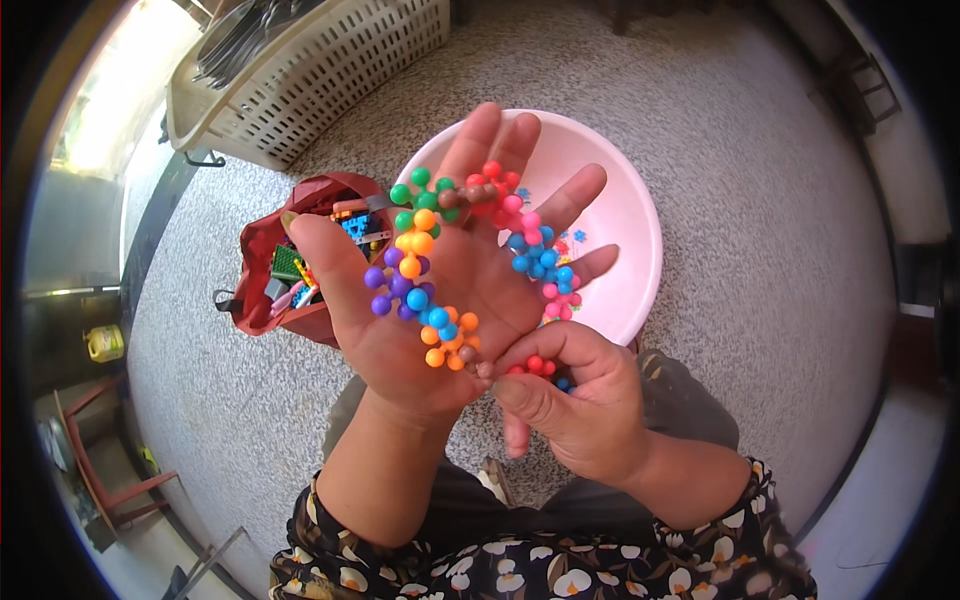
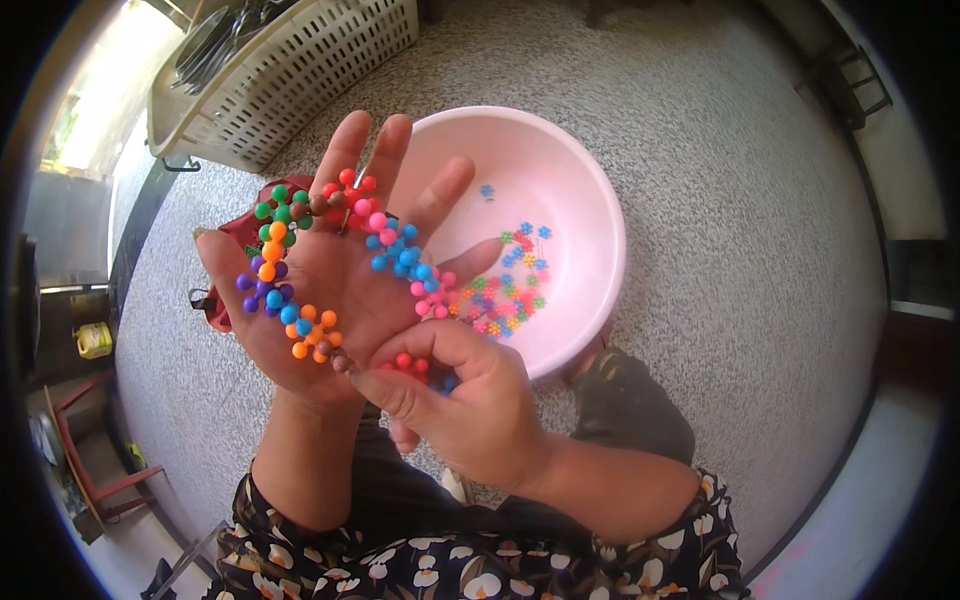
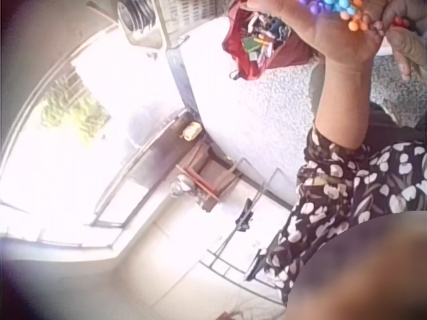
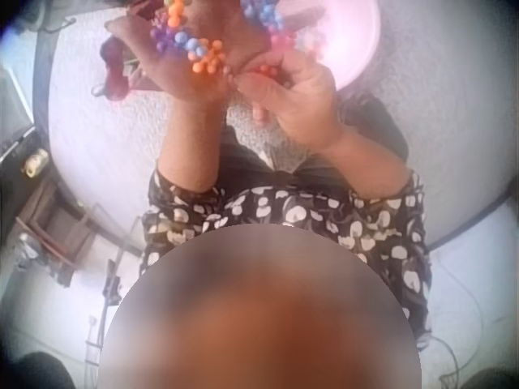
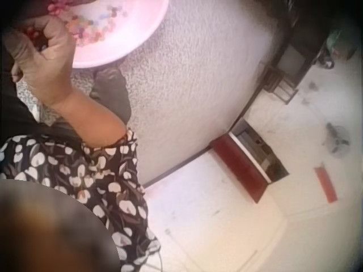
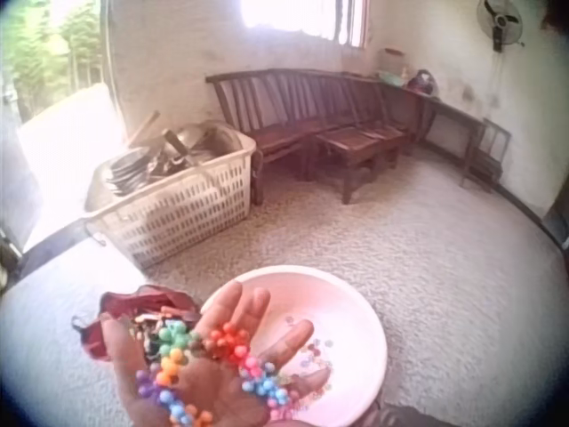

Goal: The recorder is assembling colorful plastic ball-and-socket toy pieces together by hand.

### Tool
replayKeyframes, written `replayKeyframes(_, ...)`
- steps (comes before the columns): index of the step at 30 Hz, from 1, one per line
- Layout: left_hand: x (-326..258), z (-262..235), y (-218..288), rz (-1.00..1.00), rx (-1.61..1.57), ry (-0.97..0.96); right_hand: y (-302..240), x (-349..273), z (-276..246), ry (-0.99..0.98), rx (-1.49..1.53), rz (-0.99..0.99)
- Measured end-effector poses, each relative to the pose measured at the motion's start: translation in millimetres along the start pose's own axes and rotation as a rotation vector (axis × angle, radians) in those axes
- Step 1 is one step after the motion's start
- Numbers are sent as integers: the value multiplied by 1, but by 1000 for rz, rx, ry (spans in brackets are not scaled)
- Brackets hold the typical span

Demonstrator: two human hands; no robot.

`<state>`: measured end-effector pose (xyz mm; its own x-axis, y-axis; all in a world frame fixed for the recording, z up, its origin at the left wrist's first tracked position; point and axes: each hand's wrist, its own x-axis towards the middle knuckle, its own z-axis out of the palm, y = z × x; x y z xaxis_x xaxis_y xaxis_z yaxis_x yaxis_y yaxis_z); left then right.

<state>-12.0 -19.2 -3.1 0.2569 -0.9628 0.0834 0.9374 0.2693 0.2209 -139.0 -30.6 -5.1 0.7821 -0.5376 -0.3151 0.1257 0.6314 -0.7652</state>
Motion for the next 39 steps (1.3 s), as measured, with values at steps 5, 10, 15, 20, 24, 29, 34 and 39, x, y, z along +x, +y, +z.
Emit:
replayKeyframes(5,2,7,4,7,-207,-5,-2,-9,-3,-80,-286,-92)
replayKeyframes(10,3,8,8,34,-288,55,-11,-13,4,-114,-116,16)
replayKeyframes(15,5,7,5,95,-192,35,-15,-15,8,-74,39,3)
replayKeyframes(20,6,10,4,112,-181,27,-16,-9,10,-61,145,8)
replayKeyframes(24,5,9,-1,134,-106,-26,-13,-8,11,-30,180,-8)
replayKeyframes(29,4,4,-2,158,-68,-65,-12,-8,11,-30,214,48)
replayKeyframes(34,4,1,1,144,-46,-106,-9,-8,10,-66,197,23)
replayKeyframes(39,2,-2,0,177,34,-135,-7,-7,13,-66,170,-9)
